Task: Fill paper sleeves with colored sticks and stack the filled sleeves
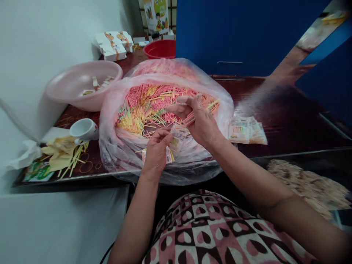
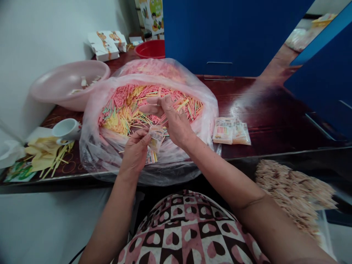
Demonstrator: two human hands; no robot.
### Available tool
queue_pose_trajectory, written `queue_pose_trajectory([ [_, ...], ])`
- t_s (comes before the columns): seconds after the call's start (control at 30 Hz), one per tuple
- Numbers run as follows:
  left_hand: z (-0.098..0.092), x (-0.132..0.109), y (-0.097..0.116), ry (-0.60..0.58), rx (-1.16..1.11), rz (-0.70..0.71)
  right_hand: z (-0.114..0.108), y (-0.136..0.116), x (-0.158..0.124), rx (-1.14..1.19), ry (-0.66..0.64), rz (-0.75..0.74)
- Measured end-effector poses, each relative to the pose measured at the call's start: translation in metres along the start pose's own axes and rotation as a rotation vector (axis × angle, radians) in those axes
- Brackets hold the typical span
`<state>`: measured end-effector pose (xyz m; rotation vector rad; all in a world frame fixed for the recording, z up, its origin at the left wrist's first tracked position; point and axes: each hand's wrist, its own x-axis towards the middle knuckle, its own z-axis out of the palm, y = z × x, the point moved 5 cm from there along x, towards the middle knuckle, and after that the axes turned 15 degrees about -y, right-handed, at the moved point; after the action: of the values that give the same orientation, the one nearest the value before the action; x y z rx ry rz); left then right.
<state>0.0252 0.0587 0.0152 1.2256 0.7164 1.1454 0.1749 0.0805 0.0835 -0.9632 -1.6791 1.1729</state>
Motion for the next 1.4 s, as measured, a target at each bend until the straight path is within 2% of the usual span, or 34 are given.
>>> queue_pose_trajectory([
  [0.1,0.003,0.000,0.000,-0.023,-0.008,0.010,0.008,-0.005,-0.006,0.150,-0.033,-0.028],
  [0.2,0.005,0.000,0.001,-0.012,-0.044,0.021,0.013,-0.010,-0.010,0.186,-0.108,-0.035],
  [0.4,0.007,-0.001,-0.004,-0.035,-0.037,-0.020,0.018,-0.001,-0.007,0.254,-0.338,-0.002],
  [0.53,0.006,-0.001,-0.009,-0.013,-0.089,-0.034,0.012,0.006,-0.006,0.271,-0.226,0.023],
  [0.7,0.004,0.003,-0.005,0.113,-0.180,0.023,0.007,0.007,-0.010,0.146,-0.115,0.015],
  [0.77,0.002,0.003,-0.003,0.171,-0.190,0.066,0.004,0.014,-0.012,0.119,-0.061,0.037],
  [0.87,0.001,0.002,-0.002,0.214,-0.177,0.088,0.004,0.031,-0.014,0.147,-0.067,0.128],
  [1.0,0.006,-0.002,-0.005,0.157,-0.129,0.041,0.000,0.042,-0.018,0.222,-0.017,0.155],
  [1.1,0.013,-0.002,-0.006,0.050,-0.126,-0.043,-0.001,0.038,-0.021,0.265,-0.006,0.116],
  [1.17,0.016,-0.002,-0.005,0.033,-0.113,-0.071,0.001,0.034,-0.022,0.287,-0.034,0.088],
  [1.3,0.020,-0.001,0.001,0.066,-0.018,-0.017,0.007,0.036,-0.026,0.245,-0.072,0.103],
  [1.4,0.024,-0.001,0.001,0.041,0.057,0.009,0.005,0.042,-0.032,0.087,-0.012,0.135],
])
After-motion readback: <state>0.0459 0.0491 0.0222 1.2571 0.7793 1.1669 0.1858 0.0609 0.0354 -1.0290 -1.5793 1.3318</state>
